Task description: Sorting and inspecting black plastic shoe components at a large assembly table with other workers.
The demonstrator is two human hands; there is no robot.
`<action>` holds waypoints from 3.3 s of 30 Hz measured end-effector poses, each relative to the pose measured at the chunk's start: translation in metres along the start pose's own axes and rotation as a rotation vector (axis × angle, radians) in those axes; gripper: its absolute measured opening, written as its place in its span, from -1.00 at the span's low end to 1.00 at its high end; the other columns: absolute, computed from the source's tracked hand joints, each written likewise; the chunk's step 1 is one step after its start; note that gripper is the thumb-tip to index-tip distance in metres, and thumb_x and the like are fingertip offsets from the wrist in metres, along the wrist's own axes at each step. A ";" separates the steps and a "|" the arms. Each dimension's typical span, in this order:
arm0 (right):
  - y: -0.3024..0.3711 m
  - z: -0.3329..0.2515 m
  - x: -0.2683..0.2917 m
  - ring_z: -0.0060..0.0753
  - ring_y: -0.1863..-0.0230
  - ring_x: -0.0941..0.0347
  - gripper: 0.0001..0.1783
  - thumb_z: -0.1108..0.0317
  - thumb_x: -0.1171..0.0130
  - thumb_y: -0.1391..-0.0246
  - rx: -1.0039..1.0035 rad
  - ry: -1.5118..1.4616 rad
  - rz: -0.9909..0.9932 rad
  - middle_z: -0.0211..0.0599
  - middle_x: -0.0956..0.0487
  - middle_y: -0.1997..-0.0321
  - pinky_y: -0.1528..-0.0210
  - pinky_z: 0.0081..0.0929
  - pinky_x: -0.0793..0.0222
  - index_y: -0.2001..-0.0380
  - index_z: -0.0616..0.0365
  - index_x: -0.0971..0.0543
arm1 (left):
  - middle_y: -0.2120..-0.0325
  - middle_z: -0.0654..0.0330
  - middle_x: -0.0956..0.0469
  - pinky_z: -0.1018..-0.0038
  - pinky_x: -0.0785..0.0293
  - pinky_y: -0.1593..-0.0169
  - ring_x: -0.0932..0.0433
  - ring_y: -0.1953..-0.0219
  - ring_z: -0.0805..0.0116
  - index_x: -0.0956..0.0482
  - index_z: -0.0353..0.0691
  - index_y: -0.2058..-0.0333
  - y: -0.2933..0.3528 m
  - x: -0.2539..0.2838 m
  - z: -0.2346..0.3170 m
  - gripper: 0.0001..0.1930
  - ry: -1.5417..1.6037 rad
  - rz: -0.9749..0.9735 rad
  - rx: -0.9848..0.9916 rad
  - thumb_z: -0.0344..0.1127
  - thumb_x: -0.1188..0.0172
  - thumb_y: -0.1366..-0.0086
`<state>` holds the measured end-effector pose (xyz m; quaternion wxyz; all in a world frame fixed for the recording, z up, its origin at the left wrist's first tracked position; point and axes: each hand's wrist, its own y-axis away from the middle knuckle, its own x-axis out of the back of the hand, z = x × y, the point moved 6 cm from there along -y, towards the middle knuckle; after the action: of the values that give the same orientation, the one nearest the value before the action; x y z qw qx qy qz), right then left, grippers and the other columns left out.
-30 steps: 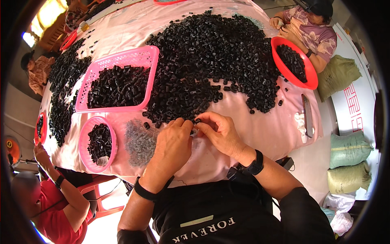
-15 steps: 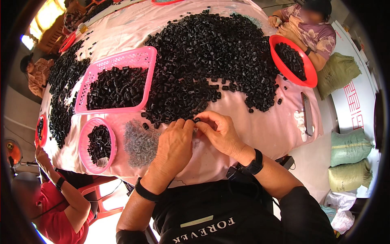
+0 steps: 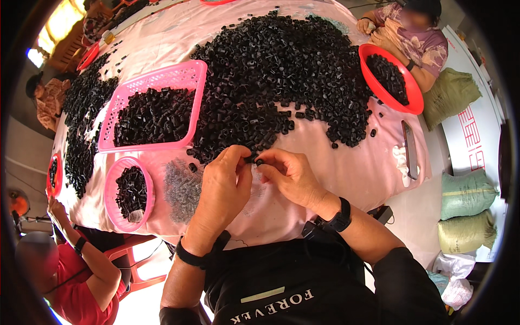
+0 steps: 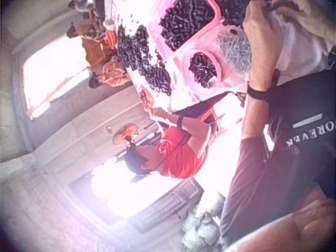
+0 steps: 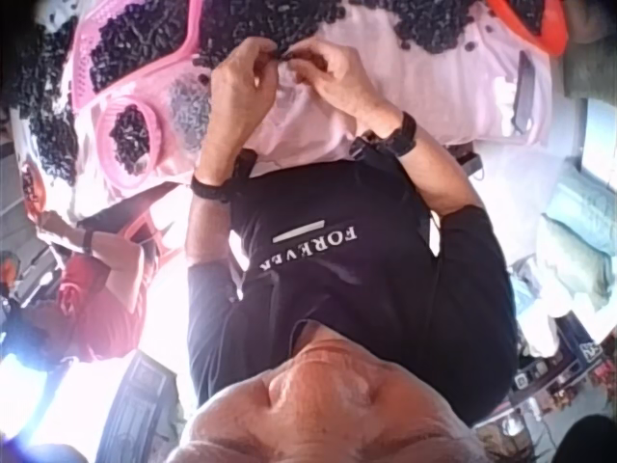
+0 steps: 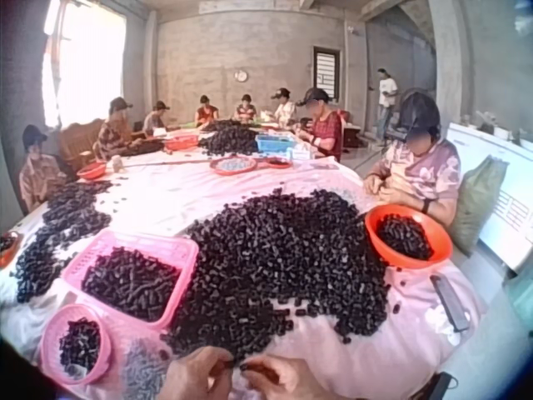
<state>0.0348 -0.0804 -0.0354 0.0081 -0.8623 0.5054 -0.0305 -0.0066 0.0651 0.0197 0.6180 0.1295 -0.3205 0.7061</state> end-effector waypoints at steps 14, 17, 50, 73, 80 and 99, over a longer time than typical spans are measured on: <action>0.000 0.000 -0.001 -0.58 0.34 -0.64 -0.82 0.48 -0.19 -0.29 -0.029 -0.047 -0.042 -0.29 -0.69 0.34 0.26 -0.61 -0.57 0.11 0.37 -0.60 | 0.32 0.10 -0.67 0.50 -0.56 0.26 -0.67 0.34 0.35 -0.69 -0.37 0.19 -0.001 0.000 0.007 -0.83 0.087 0.026 -0.019 -0.63 -0.25 -0.24; 0.000 0.000 -0.001 -0.58 0.32 -0.64 -0.82 0.46 -0.17 -0.32 -0.038 -0.079 -0.050 -0.31 -0.68 0.35 0.25 -0.61 -0.58 0.11 0.36 -0.60 | 0.31 0.10 -0.67 0.50 -0.56 0.27 -0.68 0.34 0.35 -0.69 -0.37 0.20 -0.001 0.000 0.009 -0.84 0.089 0.039 -0.029 -0.63 -0.24 -0.25; 0.000 -0.004 0.005 -0.73 0.47 -0.44 -0.74 0.36 -0.13 -0.37 -0.021 -0.083 -0.080 -0.49 -0.58 0.51 0.41 -0.65 -0.40 0.38 0.28 -0.65 | 0.21 -0.11 -0.59 0.15 -0.57 0.09 -0.59 0.14 -0.14 -0.50 -0.44 0.05 0.000 -0.018 0.016 -0.51 -0.079 -0.103 -0.202 -0.53 -0.39 0.00; 0.003 -0.004 0.006 -0.69 0.39 -0.49 -0.73 0.31 -0.11 -0.38 -0.077 -0.169 -0.143 -0.44 -0.61 0.41 0.30 -0.64 -0.48 0.27 0.30 -0.67 | 0.27 -0.10 -0.61 0.26 -0.61 0.28 -0.64 0.35 -0.08 -0.55 -0.45 0.11 -0.004 -0.011 0.025 -0.60 -0.085 -0.021 -0.337 -0.56 -0.36 -0.02; 0.006 -0.001 0.008 -0.69 0.37 -0.49 -0.74 0.34 -0.12 -0.37 -0.063 -0.193 -0.132 -0.45 -0.62 0.41 0.28 -0.64 -0.46 0.26 0.31 -0.68 | 0.34 -0.10 -0.57 0.15 -0.58 0.22 -0.61 0.29 -0.13 -0.53 -0.44 0.12 -0.003 -0.010 0.028 -0.60 -0.057 -0.111 -0.290 -0.56 -0.32 0.01; 0.003 0.002 0.009 -0.63 0.30 -0.56 -0.73 0.36 -0.11 -0.39 -0.062 -0.249 -0.100 -0.40 -0.65 0.37 0.23 -0.61 -0.53 0.28 0.35 -0.67 | 0.25 -0.11 -0.59 0.25 -0.60 0.30 -0.64 0.33 -0.09 -0.52 -0.44 0.03 0.000 -0.013 0.026 -0.53 -0.033 -0.027 -0.278 -0.58 -0.36 -0.03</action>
<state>0.0363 -0.0900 -0.0368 0.0424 -0.8834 0.4576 0.0919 -0.0092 0.0382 0.0322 0.6340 0.0586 -0.4237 0.6443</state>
